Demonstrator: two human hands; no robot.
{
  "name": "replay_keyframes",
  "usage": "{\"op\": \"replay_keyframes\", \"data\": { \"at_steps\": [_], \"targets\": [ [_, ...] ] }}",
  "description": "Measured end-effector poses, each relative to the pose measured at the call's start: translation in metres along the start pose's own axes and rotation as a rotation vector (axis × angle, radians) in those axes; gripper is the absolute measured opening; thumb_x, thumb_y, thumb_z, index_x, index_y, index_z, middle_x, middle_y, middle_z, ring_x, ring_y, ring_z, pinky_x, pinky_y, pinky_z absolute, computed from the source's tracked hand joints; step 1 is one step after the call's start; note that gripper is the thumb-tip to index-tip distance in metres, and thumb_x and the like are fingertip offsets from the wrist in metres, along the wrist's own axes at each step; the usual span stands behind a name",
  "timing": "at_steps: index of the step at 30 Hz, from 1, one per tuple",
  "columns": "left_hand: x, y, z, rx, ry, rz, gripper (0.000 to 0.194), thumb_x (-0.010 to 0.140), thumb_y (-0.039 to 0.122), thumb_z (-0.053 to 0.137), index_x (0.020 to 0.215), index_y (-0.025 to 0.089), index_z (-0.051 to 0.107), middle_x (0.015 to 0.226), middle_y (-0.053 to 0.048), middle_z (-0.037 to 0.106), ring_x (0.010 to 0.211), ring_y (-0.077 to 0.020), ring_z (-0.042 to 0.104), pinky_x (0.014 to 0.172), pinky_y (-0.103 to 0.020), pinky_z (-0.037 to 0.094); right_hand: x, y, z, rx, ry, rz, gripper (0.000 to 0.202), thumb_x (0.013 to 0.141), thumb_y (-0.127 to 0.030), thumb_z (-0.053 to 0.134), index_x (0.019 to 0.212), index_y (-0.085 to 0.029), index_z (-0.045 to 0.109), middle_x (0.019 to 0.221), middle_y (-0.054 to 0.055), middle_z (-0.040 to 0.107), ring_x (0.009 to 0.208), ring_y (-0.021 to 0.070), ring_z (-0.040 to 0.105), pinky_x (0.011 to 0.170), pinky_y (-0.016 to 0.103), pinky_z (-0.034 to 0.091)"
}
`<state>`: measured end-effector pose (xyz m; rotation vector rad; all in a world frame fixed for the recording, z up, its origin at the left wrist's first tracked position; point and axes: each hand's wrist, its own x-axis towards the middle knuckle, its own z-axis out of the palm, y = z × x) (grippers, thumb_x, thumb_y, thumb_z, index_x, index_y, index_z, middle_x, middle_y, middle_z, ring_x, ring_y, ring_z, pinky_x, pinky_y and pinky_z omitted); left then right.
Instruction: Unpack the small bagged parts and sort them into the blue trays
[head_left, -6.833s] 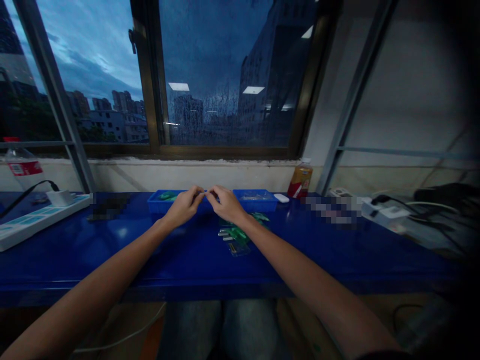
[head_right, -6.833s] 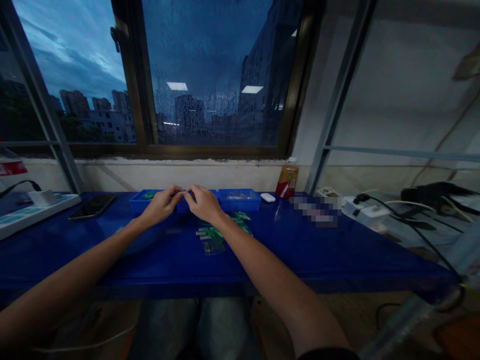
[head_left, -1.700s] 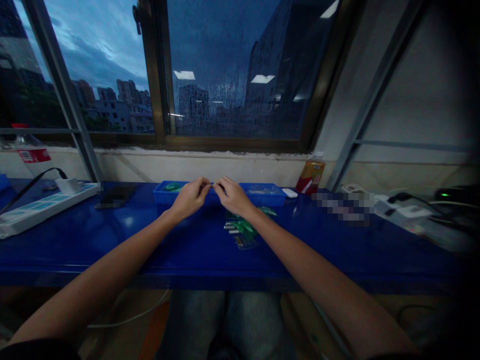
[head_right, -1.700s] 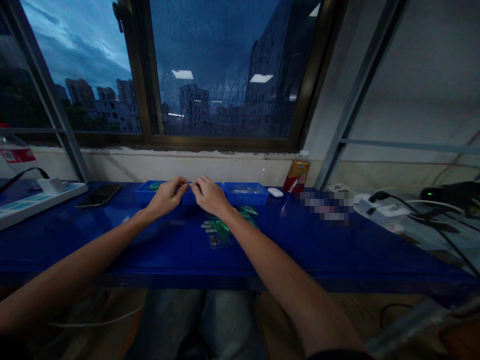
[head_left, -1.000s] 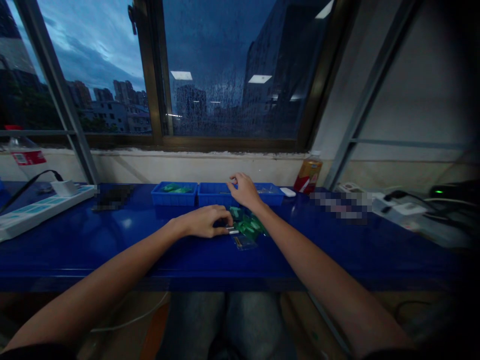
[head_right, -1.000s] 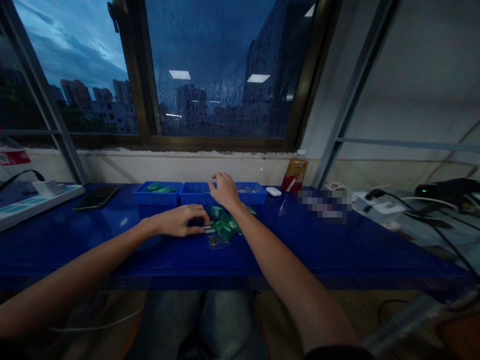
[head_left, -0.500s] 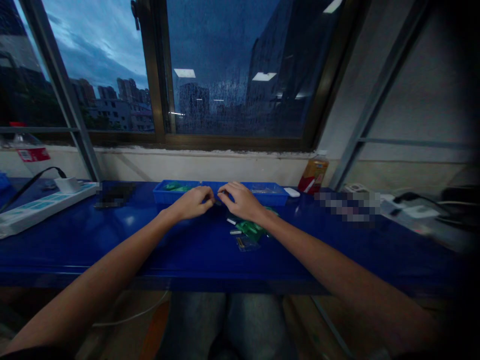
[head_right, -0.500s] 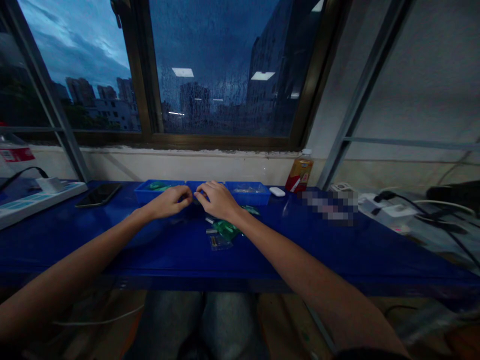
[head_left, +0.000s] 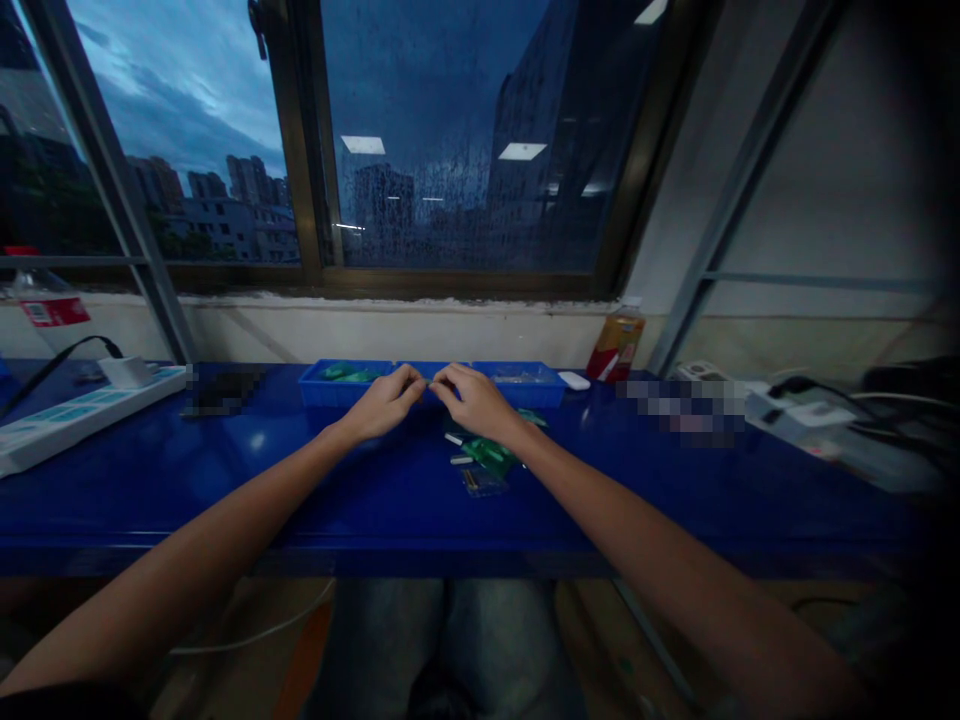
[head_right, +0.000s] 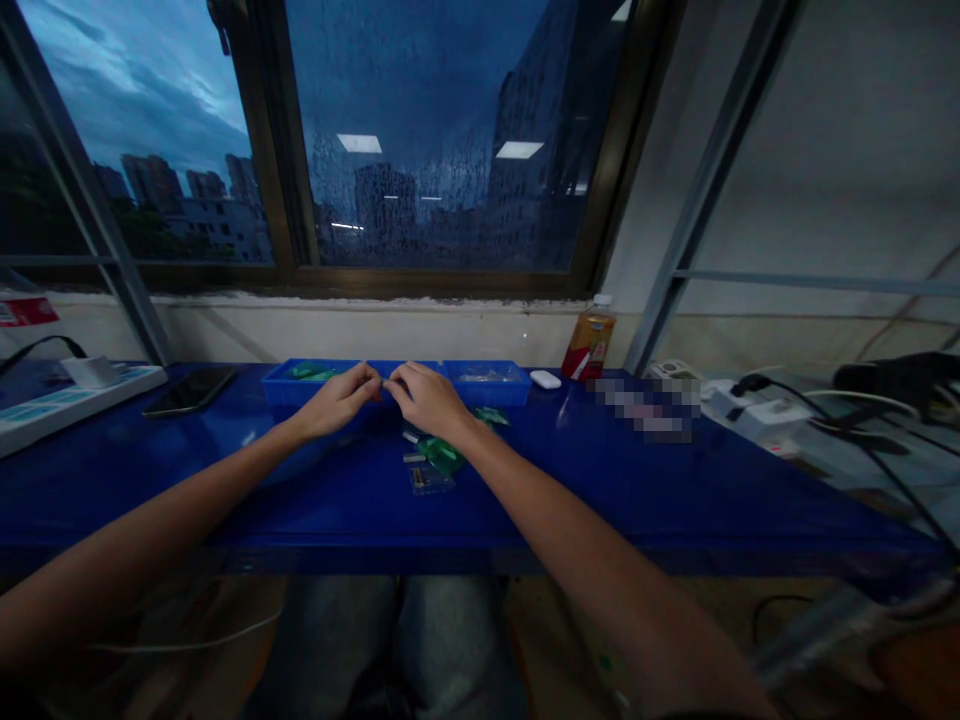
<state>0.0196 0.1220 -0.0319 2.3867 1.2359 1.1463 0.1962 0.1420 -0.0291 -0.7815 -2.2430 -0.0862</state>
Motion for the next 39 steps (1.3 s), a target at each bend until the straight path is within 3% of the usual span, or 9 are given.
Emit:
{"op": "replay_keyframes", "data": {
  "at_steps": [4, 9, 14, 19, 25, 29, 34, 39],
  "targets": [
    [0.0001, 0.0012, -0.0012, 0.01, 0.04, 0.087, 0.026, 0.082, 0.029, 0.044, 0.105, 0.016, 0.045, 0.082, -0.003, 0.06, 0.074, -0.015, 0.056, 0.066, -0.026, 0.042, 0.0019, 0.0018, 0.0019, -0.022, -0.017, -0.001, 0.026, 0.089, -0.026, 0.034, 0.075, -0.017, 0.053, 0.075, 0.004, 0.055, 0.073, 0.0145, 0.051, 0.067, 0.025, 0.036],
    [-0.0003, 0.0033, -0.003, 0.106, 0.063, 0.13, 0.02, 0.083, 0.029, 0.044, 0.097, 0.017, 0.052, 0.072, -0.001, 0.059, 0.067, -0.0138, 0.055, 0.061, -0.024, 0.04, 0.0015, -0.0012, 0.0004, -0.004, -0.024, 0.009, 0.029, 0.09, -0.028, 0.031, 0.076, -0.017, 0.053, 0.074, 0.004, 0.055, 0.072, 0.0143, 0.051, 0.067, 0.026, 0.036],
    [-0.0001, 0.0038, -0.0036, 0.094, 0.111, 0.092, 0.024, 0.086, 0.033, 0.039, 0.093, 0.015, 0.054, 0.075, -0.002, 0.061, 0.066, -0.0138, 0.056, 0.06, -0.024, 0.039, -0.0008, -0.0021, 0.0008, 0.072, 0.03, 0.024, 0.023, 0.082, -0.031, 0.049, 0.101, -0.018, 0.049, 0.082, 0.002, 0.056, 0.073, 0.0147, 0.052, 0.067, 0.025, 0.038],
    [-0.001, 0.007, -0.0052, 0.128, 0.095, 0.069, 0.028, 0.087, 0.033, 0.035, 0.081, 0.015, 0.056, 0.067, -0.001, 0.059, 0.062, -0.0131, 0.054, 0.059, -0.024, 0.038, -0.0006, -0.002, 0.0002, 0.051, 0.031, -0.032, 0.009, 0.082, -0.023, 0.047, 0.087, -0.018, 0.052, 0.082, 0.003, 0.055, 0.073, 0.0142, 0.05, 0.067, 0.025, 0.037],
    [-0.0015, 0.0041, -0.0022, 0.066, 0.15, 0.119, 0.027, 0.083, 0.031, 0.046, 0.104, 0.015, 0.049, 0.073, -0.001, 0.06, 0.065, -0.0125, 0.055, 0.06, -0.023, 0.041, 0.0011, -0.0036, -0.0014, 0.036, 0.026, -0.016, 0.018, 0.088, -0.026, 0.036, 0.084, -0.018, 0.052, 0.082, 0.004, 0.054, 0.077, 0.0147, 0.051, 0.07, 0.026, 0.037],
    [-0.0012, 0.0038, -0.0018, 0.081, 0.161, 0.142, 0.021, 0.083, 0.028, 0.045, 0.098, 0.015, 0.052, 0.07, -0.001, 0.059, 0.062, -0.0115, 0.053, 0.058, -0.022, 0.04, 0.0022, -0.0037, -0.0003, 0.049, 0.03, 0.002, 0.023, 0.089, -0.028, 0.034, 0.082, -0.018, 0.053, 0.079, 0.004, 0.055, 0.076, 0.0145, 0.051, 0.07, 0.026, 0.037],
    [-0.0006, 0.0053, -0.0033, 0.148, 0.18, 0.118, 0.024, 0.086, 0.03, 0.04, 0.088, 0.014, 0.057, 0.072, -0.002, 0.061, 0.062, -0.012, 0.053, 0.058, -0.023, 0.038, 0.0004, -0.0055, 0.0016, 0.074, 0.061, 0.031, 0.022, 0.083, -0.031, 0.047, 0.101, -0.018, 0.049, 0.079, 0.003, 0.056, 0.072, 0.0147, 0.051, 0.067, 0.026, 0.038],
    [-0.0009, 0.0058, -0.0038, 0.19, 0.127, 0.083, 0.027, 0.088, 0.03, 0.036, 0.081, 0.015, 0.057, 0.066, -0.001, 0.059, 0.059, -0.012, 0.053, 0.057, -0.023, 0.037, 0.0005, -0.0044, 0.004, 0.044, 0.033, -0.021, 0.013, 0.085, -0.027, 0.042, 0.09, -0.019, 0.051, 0.082, 0.003, 0.055, 0.074, 0.014, 0.05, 0.069, 0.026, 0.037]
  ]
}}
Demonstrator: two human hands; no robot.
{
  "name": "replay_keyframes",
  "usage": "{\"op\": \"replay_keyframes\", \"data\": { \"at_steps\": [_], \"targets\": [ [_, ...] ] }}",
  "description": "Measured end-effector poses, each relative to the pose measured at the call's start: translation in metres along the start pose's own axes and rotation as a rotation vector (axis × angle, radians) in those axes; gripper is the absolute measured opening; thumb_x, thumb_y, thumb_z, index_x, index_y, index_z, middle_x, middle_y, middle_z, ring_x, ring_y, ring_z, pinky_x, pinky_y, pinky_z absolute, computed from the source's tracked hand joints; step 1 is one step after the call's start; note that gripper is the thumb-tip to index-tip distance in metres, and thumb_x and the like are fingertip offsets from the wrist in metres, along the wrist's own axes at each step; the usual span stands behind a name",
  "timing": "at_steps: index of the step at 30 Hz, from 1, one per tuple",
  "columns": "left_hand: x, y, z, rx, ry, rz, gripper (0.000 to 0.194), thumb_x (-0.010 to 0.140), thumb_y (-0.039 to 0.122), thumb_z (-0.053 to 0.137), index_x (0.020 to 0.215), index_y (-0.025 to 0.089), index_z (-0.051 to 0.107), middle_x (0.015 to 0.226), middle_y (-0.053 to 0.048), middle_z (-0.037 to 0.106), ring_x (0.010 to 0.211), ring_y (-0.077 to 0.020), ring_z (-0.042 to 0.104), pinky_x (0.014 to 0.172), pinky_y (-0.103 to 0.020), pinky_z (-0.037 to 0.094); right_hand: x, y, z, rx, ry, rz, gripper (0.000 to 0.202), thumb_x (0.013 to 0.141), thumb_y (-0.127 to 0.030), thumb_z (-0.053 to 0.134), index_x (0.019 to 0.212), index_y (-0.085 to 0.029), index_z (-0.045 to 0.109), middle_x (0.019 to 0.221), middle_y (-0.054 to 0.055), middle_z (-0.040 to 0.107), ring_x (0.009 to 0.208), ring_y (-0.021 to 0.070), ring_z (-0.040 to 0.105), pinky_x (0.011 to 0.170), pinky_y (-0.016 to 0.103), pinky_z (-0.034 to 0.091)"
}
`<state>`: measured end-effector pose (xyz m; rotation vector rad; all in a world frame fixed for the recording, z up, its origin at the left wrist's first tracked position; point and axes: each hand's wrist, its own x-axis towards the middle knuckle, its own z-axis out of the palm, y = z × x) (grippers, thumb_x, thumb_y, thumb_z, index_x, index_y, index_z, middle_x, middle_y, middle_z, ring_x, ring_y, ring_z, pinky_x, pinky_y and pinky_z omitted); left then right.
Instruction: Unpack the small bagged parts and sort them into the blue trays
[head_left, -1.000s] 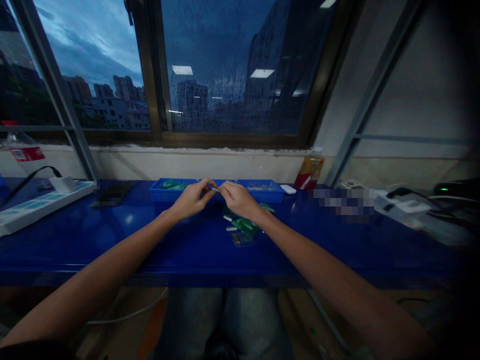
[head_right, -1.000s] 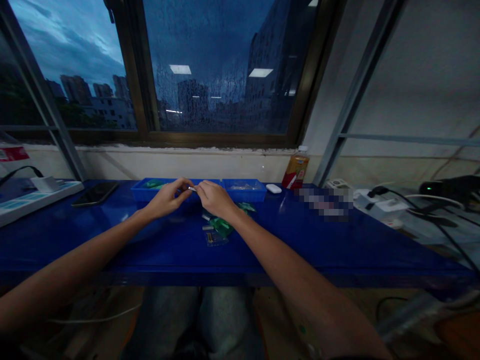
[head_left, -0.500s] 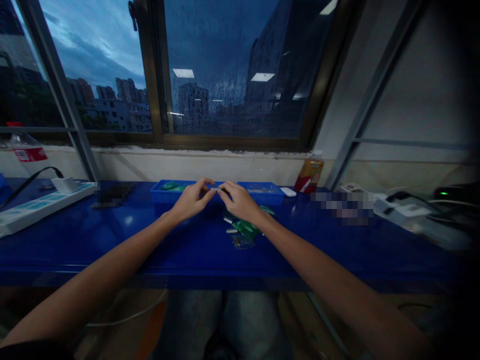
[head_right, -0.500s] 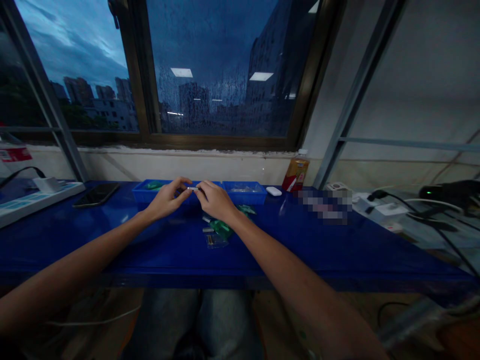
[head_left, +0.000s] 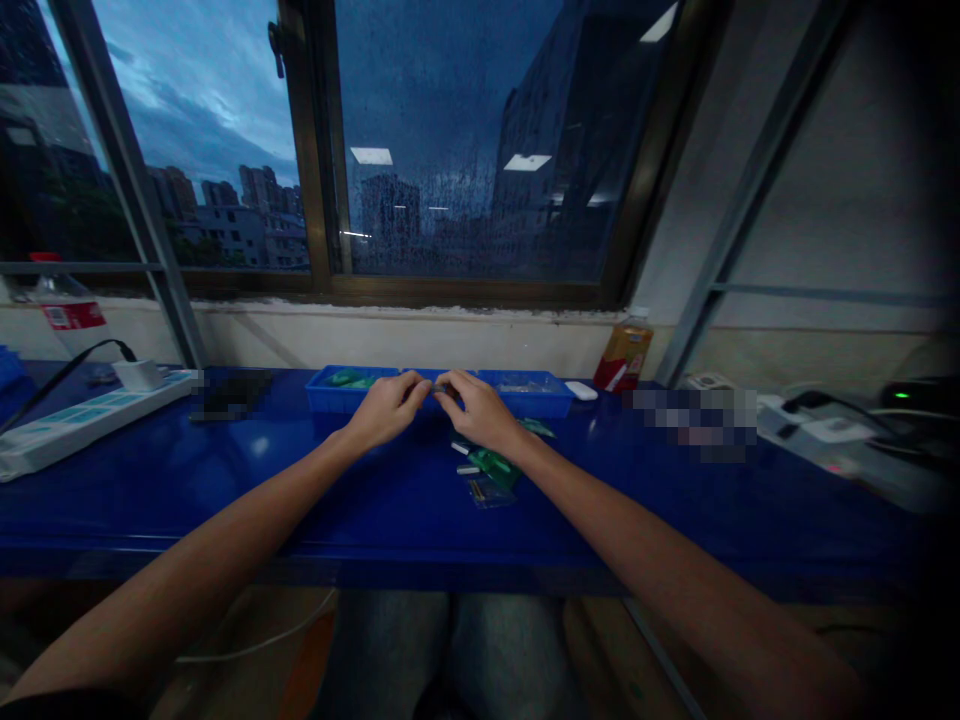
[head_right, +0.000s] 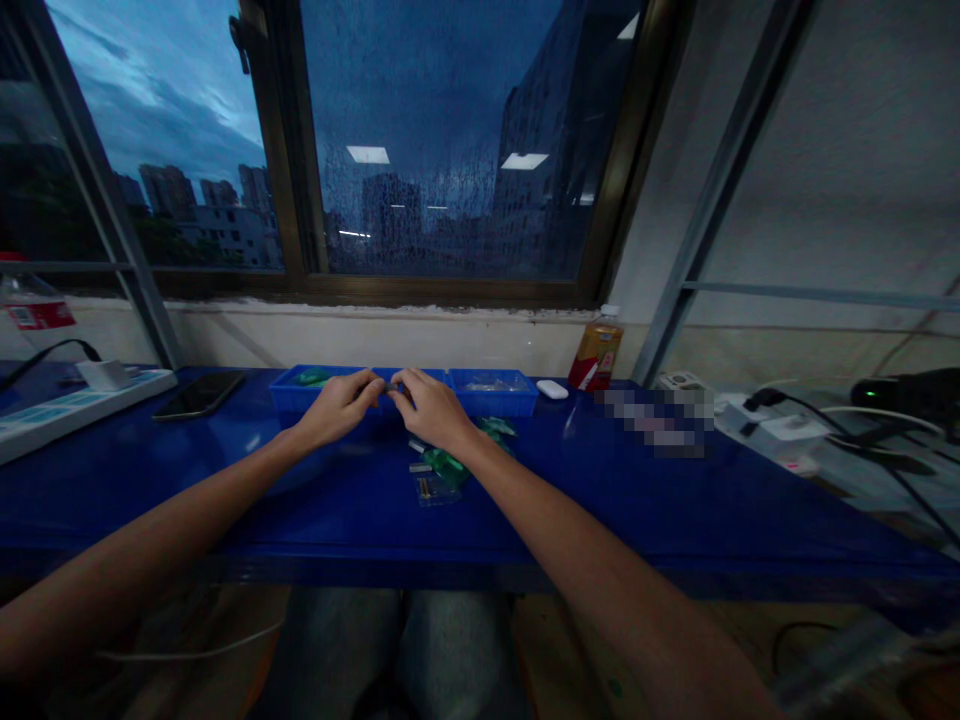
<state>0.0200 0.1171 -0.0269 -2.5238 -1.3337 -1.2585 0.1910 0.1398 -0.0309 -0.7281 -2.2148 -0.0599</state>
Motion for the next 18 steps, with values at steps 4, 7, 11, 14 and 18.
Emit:
{"op": "replay_keyframes", "data": {
  "at_steps": [4, 7, 11, 14, 18],
  "targets": [
    [0.0002, -0.0008, 0.0001, -0.043, 0.012, 0.014, 0.023, 0.084, 0.028, 0.043, 0.101, 0.015, 0.053, 0.071, -0.001, 0.061, 0.061, -0.0126, 0.055, 0.057, -0.023, 0.039, 0.0015, 0.0025, 0.0026, -0.026, -0.028, -0.02, 0.019, 0.088, -0.025, 0.034, 0.082, -0.018, 0.051, 0.079, 0.004, 0.053, 0.075, 0.0142, 0.05, 0.07, 0.026, 0.037],
    [0.0011, -0.0015, 0.0013, -0.059, 0.042, 0.076, 0.022, 0.083, 0.025, 0.047, 0.101, 0.015, 0.053, 0.077, -0.003, 0.062, 0.07, -0.0139, 0.056, 0.062, -0.024, 0.041, 0.0016, 0.0027, 0.0026, -0.037, -0.022, 0.004, 0.025, 0.09, -0.026, 0.031, 0.076, -0.018, 0.05, 0.075, 0.003, 0.052, 0.072, 0.014, 0.05, 0.068, 0.026, 0.037],
    [0.0019, 0.0001, 0.0025, -0.041, 0.066, 0.053, 0.019, 0.084, 0.027, 0.044, 0.093, 0.015, 0.057, 0.078, -0.004, 0.064, 0.07, -0.0141, 0.057, 0.063, -0.024, 0.041, 0.0001, 0.0008, 0.0013, -0.004, 0.001, 0.038, 0.019, 0.088, -0.03, 0.035, 0.086, -0.018, 0.051, 0.077, 0.003, 0.054, 0.073, 0.0142, 0.051, 0.067, 0.026, 0.038],
    [0.0016, 0.0034, 0.0009, -0.027, 0.063, 0.005, 0.023, 0.087, 0.028, 0.04, 0.087, 0.015, 0.059, 0.075, -0.004, 0.064, 0.066, -0.0133, 0.058, 0.061, -0.023, 0.04, -0.0013, -0.001, 0.0009, 0.02, 0.02, 0.053, 0.02, 0.082, -0.03, 0.048, 0.099, -0.019, 0.048, 0.079, 0.002, 0.056, 0.072, 0.0146, 0.052, 0.066, 0.026, 0.039],
    [0.0009, 0.0075, -0.0027, 0.042, 0.056, -0.04, 0.033, 0.088, 0.032, 0.035, 0.073, 0.014, 0.058, 0.062, -0.002, 0.06, 0.055, -0.0115, 0.054, 0.054, -0.022, 0.035, -0.002, -0.0042, -0.0008, 0.019, 0.04, 0.018, 0.015, 0.082, -0.027, 0.046, 0.095, -0.019, 0.05, 0.082, 0.003, 0.056, 0.074, 0.0145, 0.052, 0.068, 0.026, 0.039]
  ]
}}
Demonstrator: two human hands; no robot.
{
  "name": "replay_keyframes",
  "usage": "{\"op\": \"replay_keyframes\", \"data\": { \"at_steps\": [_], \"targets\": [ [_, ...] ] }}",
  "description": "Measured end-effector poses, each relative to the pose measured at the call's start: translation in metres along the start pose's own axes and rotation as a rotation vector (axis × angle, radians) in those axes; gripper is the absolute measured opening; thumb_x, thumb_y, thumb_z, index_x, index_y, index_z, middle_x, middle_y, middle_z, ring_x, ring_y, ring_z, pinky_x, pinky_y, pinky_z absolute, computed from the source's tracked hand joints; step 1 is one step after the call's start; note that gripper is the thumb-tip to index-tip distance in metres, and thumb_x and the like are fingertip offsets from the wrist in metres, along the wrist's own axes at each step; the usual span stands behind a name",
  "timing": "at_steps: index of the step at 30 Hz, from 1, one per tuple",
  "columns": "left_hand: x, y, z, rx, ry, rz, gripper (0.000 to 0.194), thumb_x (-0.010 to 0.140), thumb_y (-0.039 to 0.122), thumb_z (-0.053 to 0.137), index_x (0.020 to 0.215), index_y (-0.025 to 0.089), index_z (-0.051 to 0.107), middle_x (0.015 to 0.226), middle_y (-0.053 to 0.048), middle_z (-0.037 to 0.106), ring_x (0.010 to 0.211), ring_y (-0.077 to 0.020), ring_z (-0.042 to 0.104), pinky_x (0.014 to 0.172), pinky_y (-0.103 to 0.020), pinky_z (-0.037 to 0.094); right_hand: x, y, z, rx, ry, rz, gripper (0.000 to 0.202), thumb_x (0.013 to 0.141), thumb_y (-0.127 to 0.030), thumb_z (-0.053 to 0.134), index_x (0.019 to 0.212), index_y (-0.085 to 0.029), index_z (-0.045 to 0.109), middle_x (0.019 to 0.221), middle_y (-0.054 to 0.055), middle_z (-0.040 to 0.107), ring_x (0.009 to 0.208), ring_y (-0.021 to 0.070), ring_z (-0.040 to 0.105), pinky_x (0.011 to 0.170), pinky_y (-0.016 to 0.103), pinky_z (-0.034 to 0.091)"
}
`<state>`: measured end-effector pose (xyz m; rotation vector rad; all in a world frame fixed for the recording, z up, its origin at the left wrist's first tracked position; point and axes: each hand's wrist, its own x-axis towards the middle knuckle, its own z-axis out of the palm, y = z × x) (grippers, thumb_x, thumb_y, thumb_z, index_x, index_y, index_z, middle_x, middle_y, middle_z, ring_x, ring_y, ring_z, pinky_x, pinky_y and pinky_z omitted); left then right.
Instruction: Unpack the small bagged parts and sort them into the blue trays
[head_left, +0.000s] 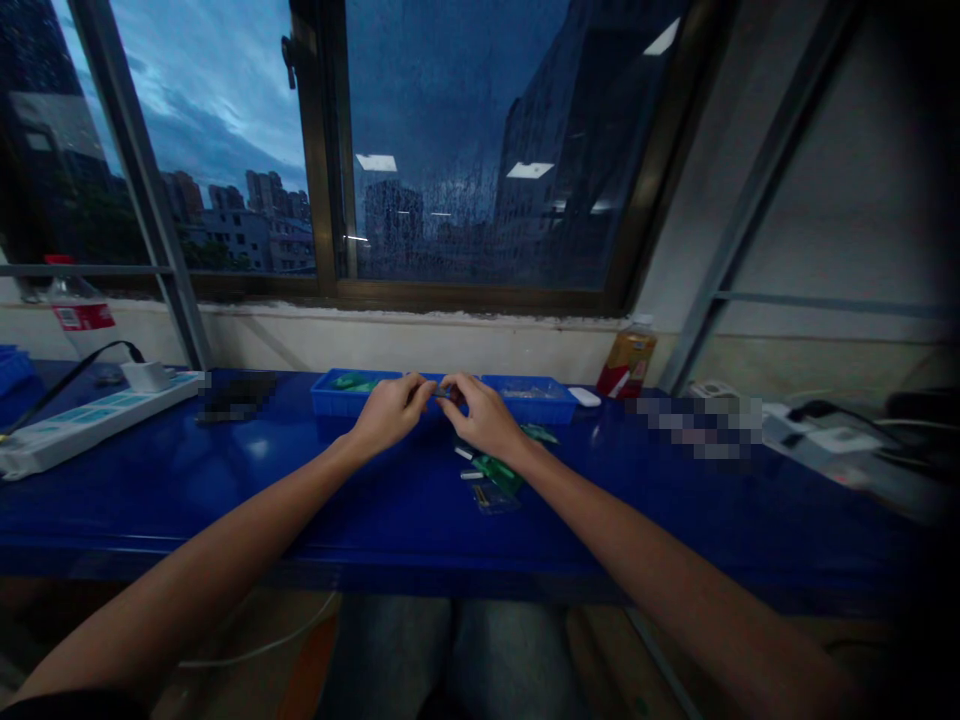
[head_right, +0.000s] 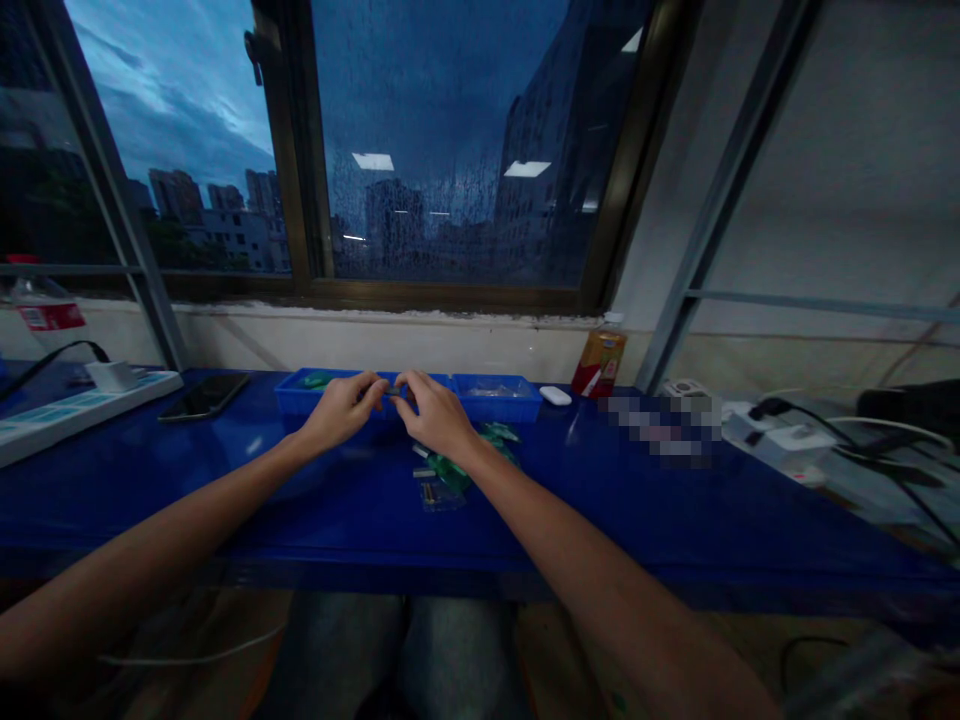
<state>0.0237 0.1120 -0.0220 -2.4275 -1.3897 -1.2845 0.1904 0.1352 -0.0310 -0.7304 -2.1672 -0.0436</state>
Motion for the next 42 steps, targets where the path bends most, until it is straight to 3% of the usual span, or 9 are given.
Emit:
{"op": "replay_keyframes", "data": {
  "at_steps": [3, 9, 12, 18, 27, 31, 35, 38, 42],
  "targets": [
    [-0.001, 0.001, -0.001, 0.015, -0.014, -0.006, 0.038, 0.089, 0.034, 0.033, 0.067, 0.015, 0.057, 0.059, -0.002, 0.059, 0.054, -0.0114, 0.053, 0.053, -0.022, 0.034, 0.0, -0.002, -0.002, -0.025, -0.003, -0.022, 0.013, 0.085, -0.026, 0.042, 0.091, -0.019, 0.051, 0.083, 0.004, 0.055, 0.075, 0.0141, 0.051, 0.069, 0.026, 0.039],
    [-0.002, -0.002, 0.003, -0.111, 0.005, 0.088, 0.023, 0.083, 0.027, 0.046, 0.103, 0.017, 0.052, 0.079, -0.002, 0.063, 0.07, -0.0139, 0.057, 0.062, -0.024, 0.041, 0.002, 0.002, -0.003, -0.063, -0.023, 0.012, 0.028, 0.09, -0.028, 0.031, 0.076, -0.018, 0.052, 0.077, 0.003, 0.053, 0.075, 0.0139, 0.051, 0.071, 0.026, 0.037],
    [-0.002, -0.003, 0.004, -0.077, 0.02, 0.105, 0.018, 0.083, 0.026, 0.046, 0.098, 0.017, 0.054, 0.078, -0.003, 0.062, 0.073, -0.0153, 0.057, 0.065, -0.025, 0.042, 0.002, 0.002, -0.003, -0.049, -0.033, 0.015, 0.029, 0.09, -0.028, 0.03, 0.076, -0.018, 0.052, 0.075, 0.003, 0.054, 0.075, 0.0143, 0.051, 0.07, 0.026, 0.037],
    [-0.001, -0.003, 0.003, -0.031, -0.001, 0.039, 0.024, 0.088, 0.029, 0.036, 0.084, 0.016, 0.056, 0.074, -0.003, 0.062, 0.067, -0.0145, 0.057, 0.061, -0.024, 0.039, 0.0, 0.001, -0.002, -0.004, 0.007, 0.038, 0.025, 0.082, -0.03, 0.048, 0.105, -0.019, 0.048, 0.08, 0.002, 0.056, 0.073, 0.015, 0.052, 0.069, 0.026, 0.04],
    [-0.001, 0.0, 0.0, -0.009, -0.049, 0.003, 0.038, 0.09, 0.034, 0.028, 0.069, 0.017, 0.054, 0.061, -0.001, 0.059, 0.057, -0.0128, 0.055, 0.059, -0.024, 0.037, 0.001, -0.001, -0.006, -0.071, -0.003, -0.024, 0.019, 0.087, -0.028, 0.039, 0.088, -0.019, 0.055, 0.083, 0.004, 0.055, 0.077, 0.0143, 0.051, 0.071, 0.025, 0.038],
    [-0.005, -0.001, 0.008, -0.033, -0.191, 0.119, 0.025, 0.087, 0.031, 0.039, 0.091, 0.016, 0.058, 0.081, -0.004, 0.063, 0.071, -0.0151, 0.057, 0.066, -0.026, 0.041, 0.003, 0.014, -0.008, -0.141, 0.07, 0.05, 0.027, 0.089, -0.031, 0.035, 0.077, -0.018, 0.055, 0.077, 0.004, 0.053, 0.075, 0.0146, 0.051, 0.069, 0.026, 0.038],
    [-0.012, 0.004, 0.019, -0.024, -0.397, 0.336, 0.029, 0.083, 0.031, 0.047, 0.108, 0.019, 0.055, 0.101, -0.007, 0.06, 0.095, -0.0192, 0.052, 0.085, -0.031, 0.039, 0.002, 0.038, -0.008, -0.218, 0.127, 0.137, 0.026, 0.087, -0.033, 0.039, 0.072, -0.018, 0.055, 0.074, 0.004, 0.052, 0.071, 0.0149, 0.05, 0.066, 0.026, 0.038],
    [-0.015, 0.007, 0.025, -0.028, -0.511, 0.399, 0.025, 0.083, 0.03, 0.047, 0.104, 0.021, 0.057, 0.099, -0.007, 0.059, 0.095, -0.0188, 0.051, 0.086, -0.031, 0.038, 0.0, 0.053, -0.004, -0.258, 0.108, 0.185, 0.022, 0.084, -0.033, 0.045, 0.075, -0.017, 0.058, 0.074, 0.004, 0.053, 0.071, 0.0154, 0.05, 0.065, 0.027, 0.038],
    [-0.014, 0.001, 0.028, -0.02, -0.526, 0.372, 0.016, 0.083, 0.027, 0.048, 0.092, 0.019, 0.058, 0.086, -0.005, 0.059, 0.085, -0.0171, 0.053, 0.079, -0.028, 0.04, -0.001, 0.06, 0.0, -0.278, 0.028, 0.213, 0.018, 0.081, -0.031, 0.05, 0.078, -0.017, 0.06, 0.075, 0.004, 0.054, 0.073, 0.0164, 0.051, 0.069, 0.028, 0.038]
  ]
}}
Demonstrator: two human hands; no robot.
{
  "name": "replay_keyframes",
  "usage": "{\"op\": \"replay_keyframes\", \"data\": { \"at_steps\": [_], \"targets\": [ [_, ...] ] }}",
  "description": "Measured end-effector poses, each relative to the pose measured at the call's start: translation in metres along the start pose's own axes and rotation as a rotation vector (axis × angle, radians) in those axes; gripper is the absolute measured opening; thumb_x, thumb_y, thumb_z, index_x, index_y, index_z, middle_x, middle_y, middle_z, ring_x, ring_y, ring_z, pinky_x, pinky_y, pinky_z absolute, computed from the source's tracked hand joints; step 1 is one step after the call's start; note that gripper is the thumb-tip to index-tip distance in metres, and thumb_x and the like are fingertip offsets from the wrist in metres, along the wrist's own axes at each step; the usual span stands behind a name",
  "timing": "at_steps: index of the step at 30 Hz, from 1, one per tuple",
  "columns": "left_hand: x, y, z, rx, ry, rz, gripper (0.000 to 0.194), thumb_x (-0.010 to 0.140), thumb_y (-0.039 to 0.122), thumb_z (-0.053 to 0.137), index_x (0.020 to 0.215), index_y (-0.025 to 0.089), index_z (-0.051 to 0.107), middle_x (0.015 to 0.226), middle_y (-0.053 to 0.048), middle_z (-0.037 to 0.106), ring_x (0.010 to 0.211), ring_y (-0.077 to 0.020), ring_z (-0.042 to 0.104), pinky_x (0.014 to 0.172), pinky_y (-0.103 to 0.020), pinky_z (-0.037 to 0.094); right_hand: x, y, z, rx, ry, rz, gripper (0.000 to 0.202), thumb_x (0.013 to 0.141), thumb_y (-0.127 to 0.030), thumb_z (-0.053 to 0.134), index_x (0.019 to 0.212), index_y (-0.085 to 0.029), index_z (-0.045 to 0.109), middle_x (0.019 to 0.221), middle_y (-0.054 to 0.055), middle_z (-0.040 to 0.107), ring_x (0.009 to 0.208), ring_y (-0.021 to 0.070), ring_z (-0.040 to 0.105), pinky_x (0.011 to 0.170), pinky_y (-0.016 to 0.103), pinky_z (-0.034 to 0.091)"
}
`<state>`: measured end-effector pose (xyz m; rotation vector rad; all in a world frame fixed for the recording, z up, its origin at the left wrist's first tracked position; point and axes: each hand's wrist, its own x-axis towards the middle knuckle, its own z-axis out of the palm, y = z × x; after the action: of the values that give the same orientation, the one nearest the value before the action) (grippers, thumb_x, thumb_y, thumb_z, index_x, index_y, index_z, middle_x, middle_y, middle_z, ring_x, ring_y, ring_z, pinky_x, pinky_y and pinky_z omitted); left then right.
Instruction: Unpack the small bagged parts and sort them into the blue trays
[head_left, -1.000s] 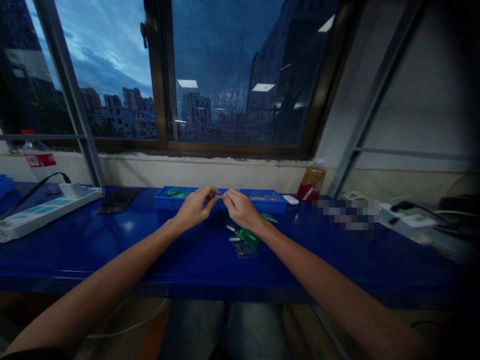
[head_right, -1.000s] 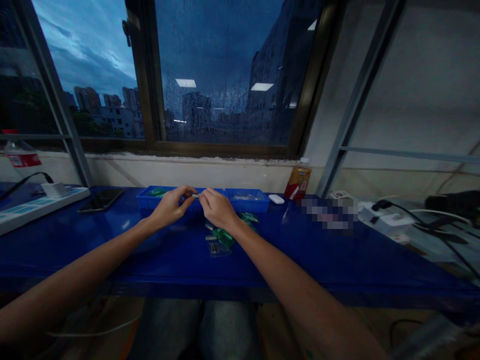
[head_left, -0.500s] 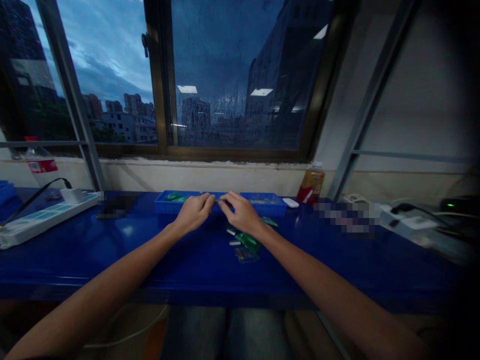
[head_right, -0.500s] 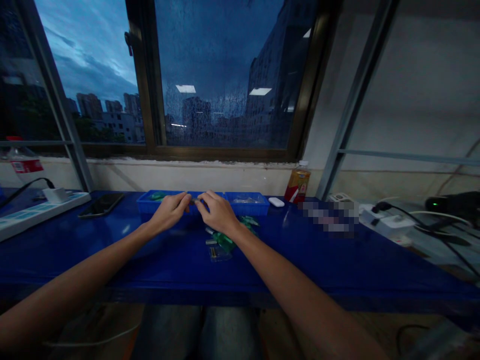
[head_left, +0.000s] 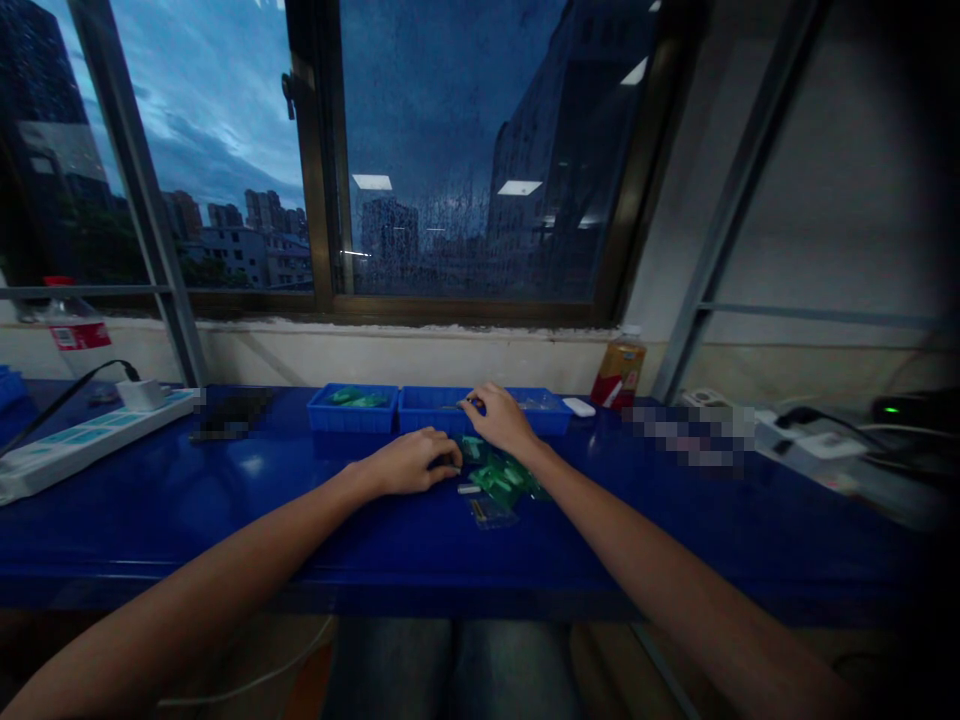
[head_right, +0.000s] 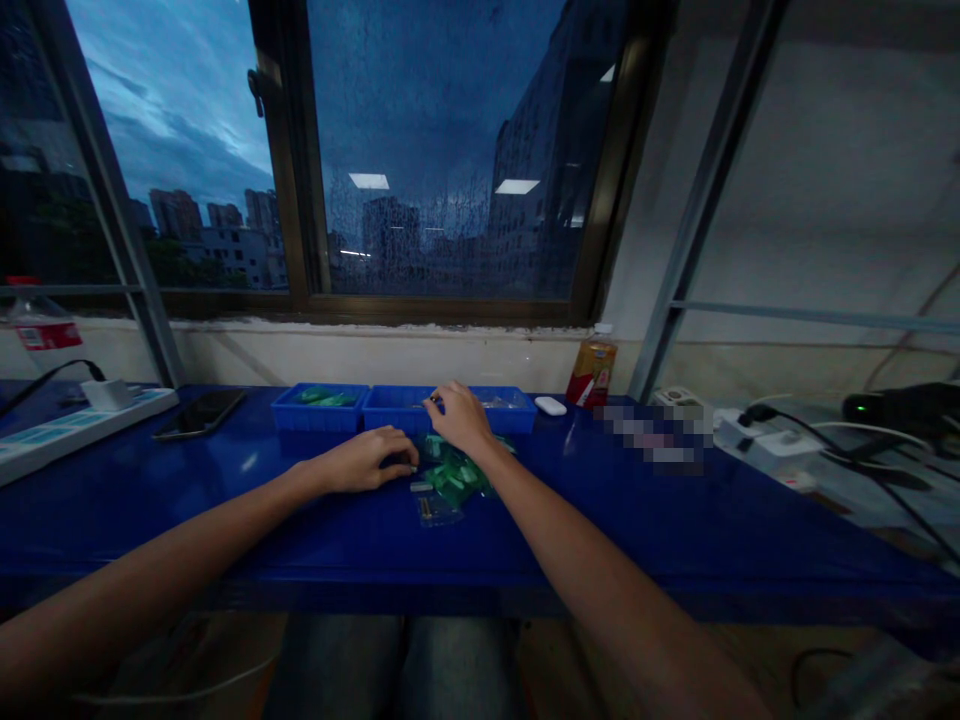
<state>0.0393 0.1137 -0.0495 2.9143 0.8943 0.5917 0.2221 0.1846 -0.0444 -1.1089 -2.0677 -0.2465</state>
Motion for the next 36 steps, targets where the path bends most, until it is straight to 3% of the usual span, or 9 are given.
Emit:
{"op": "replay_keyframes", "data": {
  "at_steps": [4, 9, 12, 16, 19, 21, 24, 36],
  "targets": [
    [-0.001, -0.009, 0.0, 0.03, -0.003, -0.051, 0.017, 0.081, 0.03, 0.05, 0.089, 0.018, 0.058, 0.084, -0.005, 0.058, 0.082, -0.0176, 0.053, 0.076, -0.028, 0.041, 0.0, -0.002, 0.0, 0.004, -0.025, -0.001, 0.014, 0.079, -0.029, 0.051, 0.079, -0.017, 0.059, 0.074, 0.005, 0.054, 0.075, 0.0176, 0.05, 0.072, 0.03, 0.038],
    [-0.003, -0.018, -0.003, 0.049, 0.025, -0.126, 0.013, 0.081, 0.027, 0.05, 0.083, 0.017, 0.058, 0.082, -0.005, 0.06, 0.079, -0.0173, 0.054, 0.072, -0.027, 0.041, 0.001, -0.008, -0.005, 0.056, 0.059, -0.01, 0.008, 0.074, -0.02, 0.054, 0.081, -0.018, 0.052, 0.077, 0.004, 0.052, 0.077, 0.0183, 0.048, 0.073, 0.031, 0.038],
    [-0.003, -0.023, -0.008, 0.03, 0.121, -0.205, 0.013, 0.082, 0.025, 0.048, 0.086, 0.017, 0.058, 0.079, -0.004, 0.061, 0.074, -0.0163, 0.056, 0.068, -0.026, 0.042, 0.001, -0.016, -0.008, 0.095, 0.068, -0.08, 0.005, 0.073, -0.015, 0.051, 0.072, -0.019, 0.048, 0.076, 0.004, 0.051, 0.077, 0.0181, 0.047, 0.072, 0.03, 0.038],
    [-0.002, -0.025, -0.017, 0.018, 0.338, -0.261, 0.015, 0.084, 0.024, 0.045, 0.089, 0.017, 0.057, 0.079, -0.005, 0.062, 0.073, -0.0162, 0.057, 0.066, -0.026, 0.042, -0.002, -0.029, -0.011, 0.158, 0.033, -0.172, 0.006, 0.074, -0.015, 0.049, 0.07, -0.019, 0.046, 0.076, 0.004, 0.05, 0.077, 0.0177, 0.047, 0.071, 0.029, 0.037],
    [-0.002, -0.022, -0.022, 0.018, 0.441, -0.29, 0.015, 0.084, 0.022, 0.044, 0.094, 0.017, 0.053, 0.075, -0.003, 0.062, 0.069, -0.0155, 0.057, 0.064, -0.026, 0.041, -0.005, -0.037, -0.011, 0.198, -0.019, -0.193, 0.004, 0.075, -0.016, 0.048, 0.078, -0.019, 0.047, 0.078, 0.004, 0.051, 0.076, 0.017, 0.048, 0.071, 0.029, 0.038],
    [-0.003, -0.019, -0.024, 0.02, 0.473, -0.296, 0.013, 0.084, 0.021, 0.044, 0.093, 0.017, 0.052, 0.075, -0.003, 0.061, 0.069, -0.0153, 0.056, 0.063, -0.026, 0.04, -0.007, -0.041, -0.011, 0.224, -0.066, -0.211, 0.014, 0.075, -0.017, 0.05, 0.089, -0.019, 0.048, 0.081, 0.003, 0.052, 0.079, 0.017, 0.049, 0.073, 0.029, 0.038],
    [-0.003, -0.015, -0.025, 0.01, 0.502, -0.297, 0.008, 0.084, 0.021, 0.044, 0.086, 0.017, 0.05, 0.075, -0.003, 0.06, 0.068, -0.0144, 0.055, 0.061, -0.025, 0.039, -0.009, -0.046, -0.011, 0.227, -0.095, -0.223, 0.025, 0.074, -0.02, 0.052, 0.098, -0.02, 0.047, 0.085, 0.004, 0.053, 0.083, 0.0176, 0.05, 0.076, 0.03, 0.039],
    [-0.002, -0.015, -0.022, -0.048, 0.468, -0.239, 0.011, 0.085, 0.021, 0.041, 0.087, 0.016, 0.051, 0.074, -0.002, 0.058, 0.066, -0.0131, 0.054, 0.06, -0.023, 0.039, -0.008, -0.043, -0.011, 0.156, -0.07, -0.232, 0.011, 0.079, -0.023, 0.051, 0.089, -0.02, 0.054, 0.087, 0.004, 0.054, 0.081, 0.016, 0.051, 0.072, 0.026, 0.039]
  ]
}}
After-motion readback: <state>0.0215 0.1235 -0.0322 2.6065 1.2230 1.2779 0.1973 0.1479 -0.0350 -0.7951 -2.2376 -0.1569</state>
